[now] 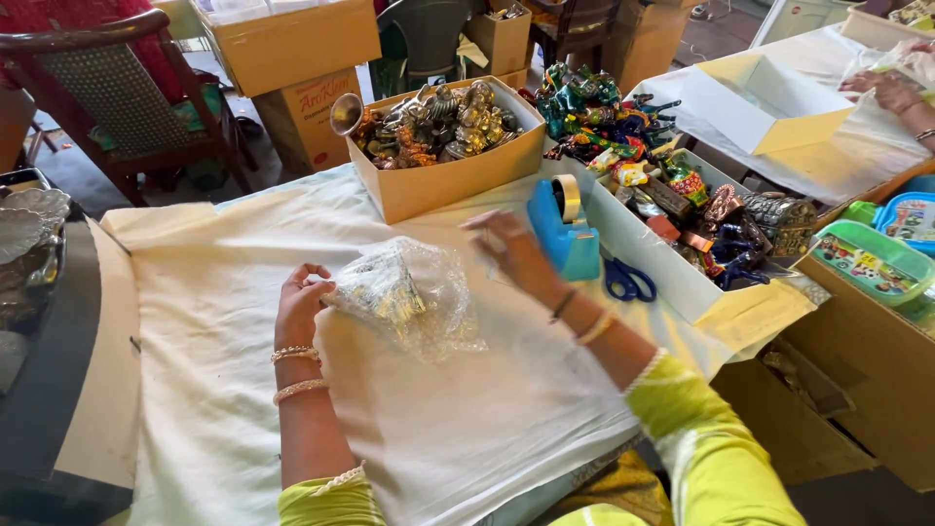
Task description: The person wraps a small decorative figurine in bubble wrap on a table. They use a tape dispenser to apply tape to secure the bubble wrap around the item. The wrapped item is then placed into a cardboard box containing similar figurines.
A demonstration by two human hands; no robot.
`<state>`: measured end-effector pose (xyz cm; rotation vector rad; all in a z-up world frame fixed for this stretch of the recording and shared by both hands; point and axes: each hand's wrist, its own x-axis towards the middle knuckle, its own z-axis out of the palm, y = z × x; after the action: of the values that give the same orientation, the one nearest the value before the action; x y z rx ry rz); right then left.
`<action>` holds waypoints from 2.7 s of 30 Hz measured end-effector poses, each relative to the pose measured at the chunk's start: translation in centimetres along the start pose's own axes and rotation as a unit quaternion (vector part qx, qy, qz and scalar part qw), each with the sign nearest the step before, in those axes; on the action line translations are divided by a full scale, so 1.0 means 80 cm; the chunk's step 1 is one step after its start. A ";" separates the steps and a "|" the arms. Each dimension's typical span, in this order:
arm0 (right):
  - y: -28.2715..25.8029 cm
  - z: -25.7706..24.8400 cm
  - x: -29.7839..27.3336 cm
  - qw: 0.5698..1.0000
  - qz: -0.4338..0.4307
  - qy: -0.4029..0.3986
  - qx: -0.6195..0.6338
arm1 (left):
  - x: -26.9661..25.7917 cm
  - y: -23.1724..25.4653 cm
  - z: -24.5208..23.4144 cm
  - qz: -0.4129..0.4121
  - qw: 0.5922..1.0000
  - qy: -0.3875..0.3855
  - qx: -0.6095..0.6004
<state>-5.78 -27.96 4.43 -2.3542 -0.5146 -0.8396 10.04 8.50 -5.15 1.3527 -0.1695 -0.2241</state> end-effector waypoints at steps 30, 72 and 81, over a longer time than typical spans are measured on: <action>0.171 -0.137 -0.083 0.954 0.283 0.053 -0.079 | 0.017 -0.011 0.002 0.032 0.999 0.015 0.037; 0.223 -0.127 -0.124 0.848 0.383 0.127 0.343 | 0.014 -0.014 -0.002 0.031 0.997 0.021 0.062; 0.162 -0.144 -0.095 0.877 0.311 0.178 0.319 | 0.015 -0.016 -0.004 0.031 0.995 0.028 0.086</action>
<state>-9.66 -46.30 1.57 -1.5456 0.1272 -0.6355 11.22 8.19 -6.51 1.5202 -0.1862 -0.1221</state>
